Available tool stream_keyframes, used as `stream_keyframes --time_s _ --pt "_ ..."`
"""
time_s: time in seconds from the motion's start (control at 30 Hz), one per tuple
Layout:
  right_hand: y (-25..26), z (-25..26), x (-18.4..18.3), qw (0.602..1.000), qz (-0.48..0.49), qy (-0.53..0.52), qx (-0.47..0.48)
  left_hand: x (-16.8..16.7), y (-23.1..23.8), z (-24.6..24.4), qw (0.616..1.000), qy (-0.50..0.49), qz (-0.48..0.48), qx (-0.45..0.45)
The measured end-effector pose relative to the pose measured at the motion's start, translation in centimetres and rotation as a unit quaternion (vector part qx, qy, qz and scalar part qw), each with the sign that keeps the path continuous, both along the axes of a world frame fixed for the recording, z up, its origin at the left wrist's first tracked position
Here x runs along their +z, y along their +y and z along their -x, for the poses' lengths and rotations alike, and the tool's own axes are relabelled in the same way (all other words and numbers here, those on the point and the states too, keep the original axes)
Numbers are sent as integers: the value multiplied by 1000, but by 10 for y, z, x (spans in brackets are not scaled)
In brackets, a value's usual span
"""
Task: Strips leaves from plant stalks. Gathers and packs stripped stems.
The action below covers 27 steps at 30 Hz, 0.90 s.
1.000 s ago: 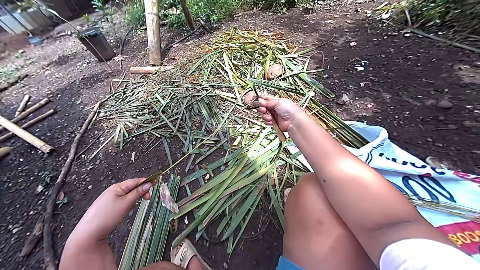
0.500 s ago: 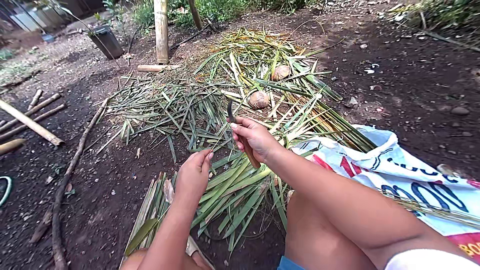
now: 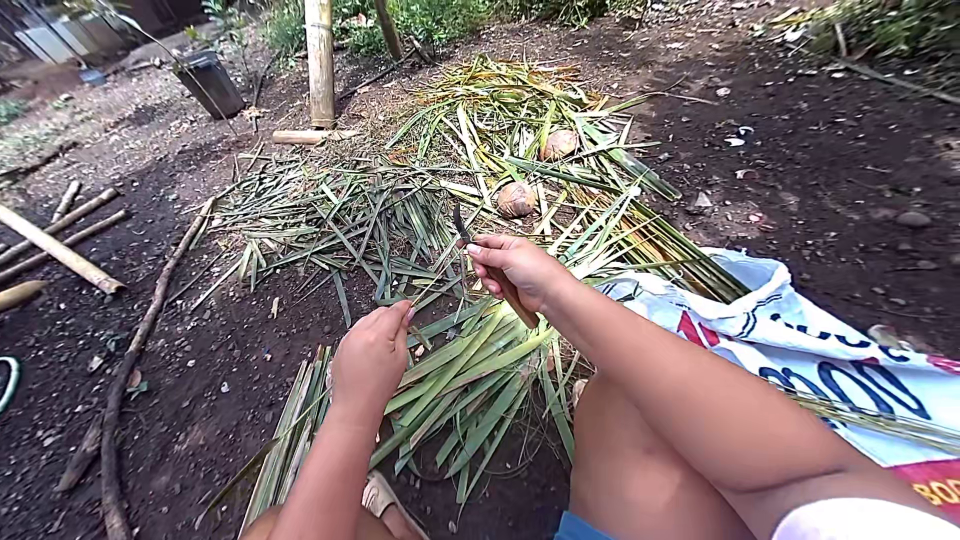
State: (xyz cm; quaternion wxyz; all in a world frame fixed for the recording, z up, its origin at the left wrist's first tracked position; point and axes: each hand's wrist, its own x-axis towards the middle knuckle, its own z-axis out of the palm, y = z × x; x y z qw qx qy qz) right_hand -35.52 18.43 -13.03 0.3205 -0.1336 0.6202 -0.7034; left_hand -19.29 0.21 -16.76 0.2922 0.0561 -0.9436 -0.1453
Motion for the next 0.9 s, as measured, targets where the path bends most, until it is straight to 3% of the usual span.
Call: stream_keyframes --time_s 0.43,0.7,0.9 --pt "47 56 16 984 89 -44 -147 15 -53 -33 997 -63 -34 30" --pt "15 24 0 990 126 -52 -21 9 -38 -24 993 -85 -79 -19" --pt "29 43 8 994 91 -50 -43 14 -51 -29 986 -118 -116 -28"
